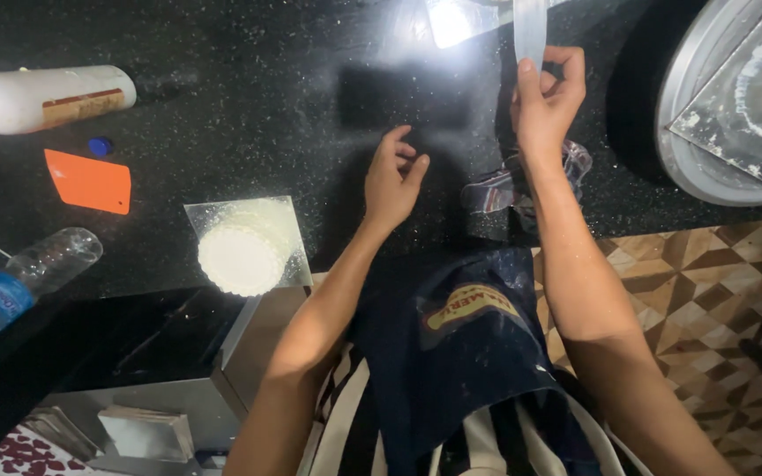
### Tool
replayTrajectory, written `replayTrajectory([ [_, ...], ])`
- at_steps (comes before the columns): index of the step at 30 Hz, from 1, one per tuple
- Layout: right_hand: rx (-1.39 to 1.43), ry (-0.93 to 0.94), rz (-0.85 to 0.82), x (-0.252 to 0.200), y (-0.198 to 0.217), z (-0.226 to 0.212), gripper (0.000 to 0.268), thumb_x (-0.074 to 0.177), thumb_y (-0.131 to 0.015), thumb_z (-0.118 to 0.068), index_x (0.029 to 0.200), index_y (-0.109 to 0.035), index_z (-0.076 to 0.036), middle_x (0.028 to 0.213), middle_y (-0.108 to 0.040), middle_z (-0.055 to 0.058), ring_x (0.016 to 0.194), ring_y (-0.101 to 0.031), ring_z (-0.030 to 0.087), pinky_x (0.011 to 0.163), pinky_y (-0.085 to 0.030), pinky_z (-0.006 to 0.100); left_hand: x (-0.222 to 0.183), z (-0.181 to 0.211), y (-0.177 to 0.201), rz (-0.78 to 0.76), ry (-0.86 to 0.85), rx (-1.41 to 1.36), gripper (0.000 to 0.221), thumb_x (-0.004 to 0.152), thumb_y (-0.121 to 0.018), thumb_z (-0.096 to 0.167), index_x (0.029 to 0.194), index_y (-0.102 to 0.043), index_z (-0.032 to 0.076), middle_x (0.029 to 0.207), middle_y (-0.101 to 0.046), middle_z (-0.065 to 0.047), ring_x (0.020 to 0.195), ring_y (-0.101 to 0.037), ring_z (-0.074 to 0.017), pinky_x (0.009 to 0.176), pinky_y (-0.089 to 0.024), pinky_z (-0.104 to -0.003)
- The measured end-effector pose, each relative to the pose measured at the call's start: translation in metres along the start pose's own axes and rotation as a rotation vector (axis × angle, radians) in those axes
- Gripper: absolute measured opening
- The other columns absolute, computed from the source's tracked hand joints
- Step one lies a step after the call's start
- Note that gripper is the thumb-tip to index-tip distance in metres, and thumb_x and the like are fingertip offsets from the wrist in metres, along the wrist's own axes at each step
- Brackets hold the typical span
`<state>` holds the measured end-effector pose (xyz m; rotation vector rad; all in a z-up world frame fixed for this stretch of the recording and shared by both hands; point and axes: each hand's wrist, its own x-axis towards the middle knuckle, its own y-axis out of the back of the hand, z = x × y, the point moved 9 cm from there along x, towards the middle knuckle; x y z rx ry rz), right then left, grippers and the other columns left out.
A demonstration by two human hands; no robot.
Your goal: The person smooths the sides of round cakes using a metal spatula and a rotating stand. They wipe the spatula with a cloth between cakes and handle multiple cakes one at a time, placing them on square boards.
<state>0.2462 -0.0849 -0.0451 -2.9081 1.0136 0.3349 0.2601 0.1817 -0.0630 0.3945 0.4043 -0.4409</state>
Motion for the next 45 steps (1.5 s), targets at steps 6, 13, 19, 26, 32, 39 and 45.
replayTrajectory([
  [6, -0.007, -0.016, 0.001, -0.002, -0.001, -0.005, 0.02, 0.112, -0.065, -0.006, 0.119, -0.046, -0.007, 0.071, -0.061, 0.002, 0.051, -0.046, 0.007, 0.045, -0.029, 0.024, 0.0, 0.0, 0.001, 0.004, -0.018, 0.053, 0.057, 0.092, -0.075, 0.019, 0.143, -0.052, 0.011, 0.108, -0.067, -0.006, 0.087, -0.068, -0.0153, 0.073, -0.056, -0.031],
  [13, -0.034, -0.005, -0.012, -0.002, 0.0, -0.009, 0.019, 0.114, -0.065, -0.006, 0.119, -0.047, -0.007, 0.071, -0.06, 0.003, 0.052, -0.047, 0.008, 0.045, -0.031, 0.024, -0.001, 0.0, 0.001, 0.006, -0.02, 0.047, 0.057, 0.092, -0.076, 0.019, 0.143, -0.053, 0.011, 0.108, -0.067, -0.006, 0.087, -0.067, -0.0152, 0.073, -0.056, -0.031],
  [19, -0.061, -0.027, -0.017, -0.003, 0.002, -0.013, 0.019, 0.113, -0.065, -0.008, 0.12, -0.048, -0.007, 0.071, -0.06, 0.002, 0.05, -0.048, 0.008, 0.044, -0.032, 0.025, 0.001, -0.001, 0.001, 0.012, -0.008, 0.043, 0.057, 0.092, -0.076, 0.019, 0.143, -0.053, 0.011, 0.109, -0.067, -0.006, 0.086, -0.067, -0.0154, 0.071, -0.056, -0.03],
  [26, -0.076, -0.041, -0.025, 0.0, 0.007, -0.012, 0.019, 0.113, -0.066, -0.007, 0.121, -0.049, -0.007, 0.072, -0.061, 0.002, 0.05, -0.048, 0.008, 0.043, -0.032, 0.025, 0.0, -0.002, 0.0, -0.021, 0.028, 0.083, 0.058, 0.093, -0.074, 0.02, 0.144, -0.05, 0.01, 0.11, -0.067, -0.007, 0.086, -0.069, -0.0153, 0.072, -0.057, -0.03],
  [32, -0.119, 0.028, -0.063, -0.009, 0.0, -0.037, 0.037, 0.108, -0.066, 0.0, 0.137, -0.045, -0.006, 0.09, -0.066, 0.006, 0.059, -0.057, 0.011, 0.048, -0.04, 0.026, -0.001, 0.0, 0.0, 0.011, -0.055, 0.025, 0.056, 0.092, -0.075, 0.018, 0.143, -0.053, 0.01, 0.108, -0.067, -0.008, 0.085, -0.069, -0.0163, 0.076, -0.057, -0.031],
  [39, -0.935, 0.524, -0.13, -0.028, -0.029, -0.119, 0.049, 0.099, -0.075, 0.003, 0.145, -0.061, -0.005, 0.102, -0.068, 0.024, 0.081, -0.066, 0.036, 0.08, -0.055, 0.042, -0.003, -0.006, -0.001, 0.06, -0.084, -0.002, 0.054, 0.091, -0.077, 0.017, 0.14, -0.056, 0.012, 0.106, -0.068, -0.006, 0.084, -0.069, -0.0156, 0.073, -0.057, -0.031],
  [45, -0.92, 0.332, -0.128, -0.021, -0.02, -0.11, 0.045, 0.098, -0.075, -0.002, 0.142, -0.066, -0.005, 0.085, -0.066, 0.025, 0.064, -0.062, 0.03, 0.071, -0.054, 0.037, -0.002, -0.014, -0.002, 0.114, -0.145, -0.076, 0.054, 0.09, -0.079, 0.016, 0.14, -0.057, 0.012, 0.104, -0.067, -0.005, 0.082, -0.066, -0.0141, 0.072, -0.056, -0.029],
])
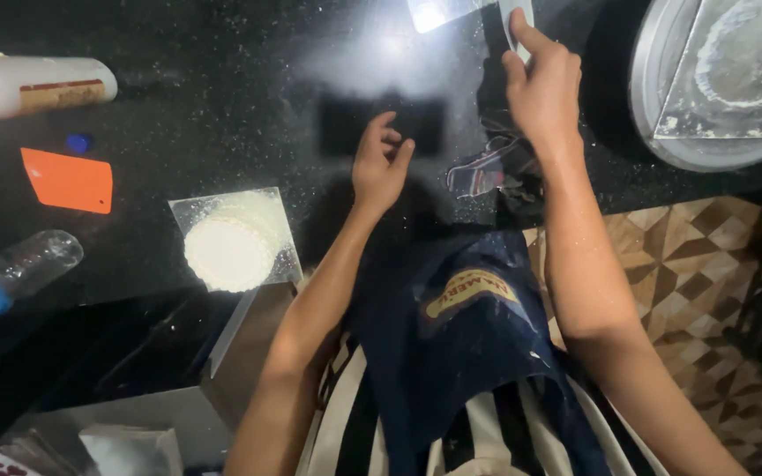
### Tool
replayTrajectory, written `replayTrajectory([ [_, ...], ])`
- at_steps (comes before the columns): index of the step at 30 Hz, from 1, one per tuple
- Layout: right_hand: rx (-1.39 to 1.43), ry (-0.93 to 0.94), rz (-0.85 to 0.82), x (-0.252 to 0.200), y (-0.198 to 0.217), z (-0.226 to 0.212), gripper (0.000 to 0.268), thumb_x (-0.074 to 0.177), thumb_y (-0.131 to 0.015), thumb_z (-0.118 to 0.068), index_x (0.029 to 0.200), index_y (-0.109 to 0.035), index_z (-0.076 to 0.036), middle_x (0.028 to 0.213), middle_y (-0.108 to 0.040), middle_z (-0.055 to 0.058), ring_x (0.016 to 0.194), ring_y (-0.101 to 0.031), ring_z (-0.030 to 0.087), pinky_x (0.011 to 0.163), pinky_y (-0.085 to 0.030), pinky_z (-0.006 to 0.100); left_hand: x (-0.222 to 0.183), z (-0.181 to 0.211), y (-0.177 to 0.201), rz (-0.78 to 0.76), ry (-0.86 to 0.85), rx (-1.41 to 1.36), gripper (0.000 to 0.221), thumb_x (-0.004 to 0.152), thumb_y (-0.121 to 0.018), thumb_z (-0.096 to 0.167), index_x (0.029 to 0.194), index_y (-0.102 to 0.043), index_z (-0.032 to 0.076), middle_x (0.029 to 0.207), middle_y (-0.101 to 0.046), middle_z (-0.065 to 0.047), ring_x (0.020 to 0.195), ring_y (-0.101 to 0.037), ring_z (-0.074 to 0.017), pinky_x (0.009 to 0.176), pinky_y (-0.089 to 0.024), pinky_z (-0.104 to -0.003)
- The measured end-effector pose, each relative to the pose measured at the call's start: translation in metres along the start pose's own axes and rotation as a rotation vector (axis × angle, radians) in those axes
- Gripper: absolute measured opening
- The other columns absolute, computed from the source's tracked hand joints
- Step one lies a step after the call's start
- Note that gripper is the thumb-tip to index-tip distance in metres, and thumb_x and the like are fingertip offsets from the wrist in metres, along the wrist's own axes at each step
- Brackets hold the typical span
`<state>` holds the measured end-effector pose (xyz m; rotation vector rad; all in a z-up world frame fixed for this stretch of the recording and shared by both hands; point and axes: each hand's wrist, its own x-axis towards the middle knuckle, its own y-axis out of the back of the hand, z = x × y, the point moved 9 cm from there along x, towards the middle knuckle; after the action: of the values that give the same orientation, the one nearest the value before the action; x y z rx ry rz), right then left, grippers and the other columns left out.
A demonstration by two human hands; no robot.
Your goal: The person smooths the sides of round cakes using a metal spatula and a rotating stand. They wipe the spatula with a cloth between cakes and handle multiple cakes one at a time, placing them on square boards.
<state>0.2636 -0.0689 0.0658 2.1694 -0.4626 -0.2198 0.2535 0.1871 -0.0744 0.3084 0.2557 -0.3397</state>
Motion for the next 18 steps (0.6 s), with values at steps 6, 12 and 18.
replayTrajectory([
  [6, -0.006, -0.006, -0.003, -0.012, 0.004, -0.009, 0.046, 0.098, -0.073, -0.002, 0.143, -0.065, -0.004, 0.091, -0.068, 0.027, 0.065, -0.059, 0.025, 0.071, -0.052, 0.036, 0.001, -0.01, -0.002, -0.028, 0.034, -0.046, 0.052, 0.09, -0.078, 0.016, 0.138, -0.057, 0.011, 0.104, -0.067, -0.004, 0.081, -0.064, -0.0136, 0.07, -0.055, -0.029],
  [12, 0.083, 0.031, 0.025, -0.038, 0.002, -0.005, 0.047, 0.101, -0.069, -0.001, 0.146, -0.06, -0.001, 0.117, -0.071, 0.027, 0.074, -0.062, 0.019, 0.074, -0.053, 0.034, 0.002, -0.014, -0.003, -0.062, -0.007, -0.081, 0.049, 0.093, -0.076, 0.014, 0.138, -0.057, 0.009, 0.107, -0.068, -0.006, 0.084, -0.065, -0.0137, 0.076, -0.056, -0.029],
  [18, 0.133, -0.026, 0.039, -0.061, 0.006, -0.008, 0.046, 0.1, -0.068, 0.0, 0.145, -0.061, -0.002, 0.121, -0.074, 0.023, 0.07, -0.055, 0.014, 0.068, -0.05, 0.03, 0.004, -0.018, -0.005, -0.06, 0.02, -0.113, 0.045, 0.091, -0.076, 0.013, 0.133, -0.06, 0.008, 0.104, -0.069, -0.006, 0.082, -0.065, -0.0137, 0.076, -0.057, -0.029],
])
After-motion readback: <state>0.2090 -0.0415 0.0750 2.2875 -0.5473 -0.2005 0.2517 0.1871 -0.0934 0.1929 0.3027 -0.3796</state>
